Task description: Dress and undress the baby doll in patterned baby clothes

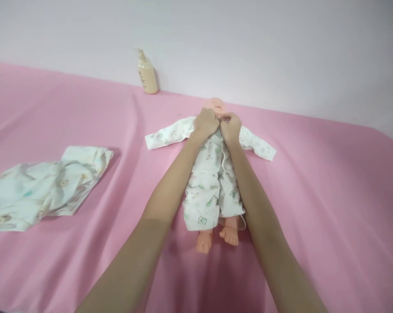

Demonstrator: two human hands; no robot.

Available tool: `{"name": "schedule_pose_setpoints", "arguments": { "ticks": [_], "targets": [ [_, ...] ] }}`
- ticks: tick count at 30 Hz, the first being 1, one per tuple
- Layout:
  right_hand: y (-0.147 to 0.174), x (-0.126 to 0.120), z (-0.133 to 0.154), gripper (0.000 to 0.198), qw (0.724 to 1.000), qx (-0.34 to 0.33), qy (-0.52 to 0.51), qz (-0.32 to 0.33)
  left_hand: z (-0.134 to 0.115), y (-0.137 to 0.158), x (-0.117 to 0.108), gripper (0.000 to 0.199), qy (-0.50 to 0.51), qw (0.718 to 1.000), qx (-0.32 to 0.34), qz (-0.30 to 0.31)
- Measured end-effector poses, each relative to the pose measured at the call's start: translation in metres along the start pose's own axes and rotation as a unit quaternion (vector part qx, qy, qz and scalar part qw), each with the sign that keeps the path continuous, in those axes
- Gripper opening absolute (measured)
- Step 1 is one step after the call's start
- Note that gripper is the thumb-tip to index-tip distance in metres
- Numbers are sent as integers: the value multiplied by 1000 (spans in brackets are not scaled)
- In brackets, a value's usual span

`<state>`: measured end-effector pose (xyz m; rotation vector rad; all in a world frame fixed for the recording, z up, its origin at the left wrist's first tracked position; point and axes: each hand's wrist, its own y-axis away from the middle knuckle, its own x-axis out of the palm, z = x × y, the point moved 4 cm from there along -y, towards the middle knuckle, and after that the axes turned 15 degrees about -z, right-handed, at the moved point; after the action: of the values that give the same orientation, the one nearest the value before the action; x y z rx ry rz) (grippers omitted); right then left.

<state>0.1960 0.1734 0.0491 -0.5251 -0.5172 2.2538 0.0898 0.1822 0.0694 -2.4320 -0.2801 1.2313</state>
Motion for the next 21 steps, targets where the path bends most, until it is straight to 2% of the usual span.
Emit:
{"name": "schedule_pose_setpoints", "arguments": {
  "ticks": [7,17,21],
  "targets": [
    [1,-2,1,11,1000,16,-8,-13,-6,4,2,31,-30,999,9,-42],
    [-2,-3,2,4,1000,12,-9,2,-11,6,0,35,-48,998,31,-38],
    [-1,-8,5,10,1000,-4,-8,-23,-15,7,-1,33,-41,997,43,-42]
  ]
}}
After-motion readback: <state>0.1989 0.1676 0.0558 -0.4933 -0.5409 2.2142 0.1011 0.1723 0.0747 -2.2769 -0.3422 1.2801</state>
